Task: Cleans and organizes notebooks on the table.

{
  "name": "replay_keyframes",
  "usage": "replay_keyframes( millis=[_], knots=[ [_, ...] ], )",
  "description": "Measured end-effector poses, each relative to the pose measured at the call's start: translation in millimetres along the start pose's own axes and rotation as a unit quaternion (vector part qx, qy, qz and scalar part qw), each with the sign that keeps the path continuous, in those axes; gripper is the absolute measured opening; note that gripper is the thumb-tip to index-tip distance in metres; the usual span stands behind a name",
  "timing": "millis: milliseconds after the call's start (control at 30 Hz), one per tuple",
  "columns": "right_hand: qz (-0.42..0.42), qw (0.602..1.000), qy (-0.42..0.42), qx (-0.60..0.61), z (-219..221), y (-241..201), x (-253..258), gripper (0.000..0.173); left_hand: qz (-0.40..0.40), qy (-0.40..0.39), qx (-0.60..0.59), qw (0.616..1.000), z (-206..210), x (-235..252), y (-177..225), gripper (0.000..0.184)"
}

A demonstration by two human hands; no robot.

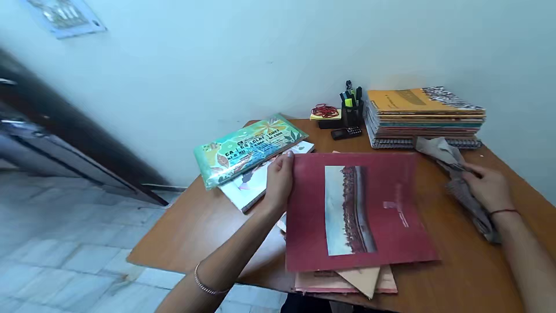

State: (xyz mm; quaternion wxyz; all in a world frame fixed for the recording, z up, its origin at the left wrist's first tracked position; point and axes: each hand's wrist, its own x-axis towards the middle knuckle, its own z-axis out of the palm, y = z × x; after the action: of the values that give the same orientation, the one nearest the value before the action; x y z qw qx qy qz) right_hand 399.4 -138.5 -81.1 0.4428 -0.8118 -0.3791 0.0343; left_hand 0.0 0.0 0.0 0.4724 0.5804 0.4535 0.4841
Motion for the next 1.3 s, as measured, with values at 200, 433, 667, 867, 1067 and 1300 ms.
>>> replay_keyframes(
  millis=[200, 433, 667, 867, 1067, 1300],
  knots=[
    [-0.005, 0.998, -0.007, -0.058, -16.9, -19.9, -5.8, 0.027, -0.159, -0.169, 0.176, 0.957, -28.9, 46.1, -35.9, 0.042],
    [-0.122, 0.988, -0.018, -0.092, 26.0, -157.6, -96.2, 0.027, -0.191, -0.242, 0.141, 0.941, -46.2, 45.0, -49.3, 0.03],
    [-0.314, 0.921, -0.195, -0.123, 139.1, -250.8, -201.1, 0.037, -0.149, -0.172, 0.121, 0.966, -55.7, 37.9, -57.1, 0.02],
    [-0.247, 0.909, -0.27, -0.197, 113.0, -224.8, -160.0, 0.041, -0.193, -0.205, 0.114, 0.953, -49.1, 47.7, -54.8, 0.011],
    [-0.121, 0.945, -0.196, -0.231, 80.9, -157.7, -92.3, 0.039, -0.189, -0.218, 0.112, 0.951, -50.0, 48.2, -54.4, 0.019],
    [-0.093, 0.956, -0.15, -0.235, 86.2, -162.9, -85.5, 0.034, -0.201, -0.212, 0.105, 0.951, -49.2, 50.3, -55.1, 0.019]
  ],
)
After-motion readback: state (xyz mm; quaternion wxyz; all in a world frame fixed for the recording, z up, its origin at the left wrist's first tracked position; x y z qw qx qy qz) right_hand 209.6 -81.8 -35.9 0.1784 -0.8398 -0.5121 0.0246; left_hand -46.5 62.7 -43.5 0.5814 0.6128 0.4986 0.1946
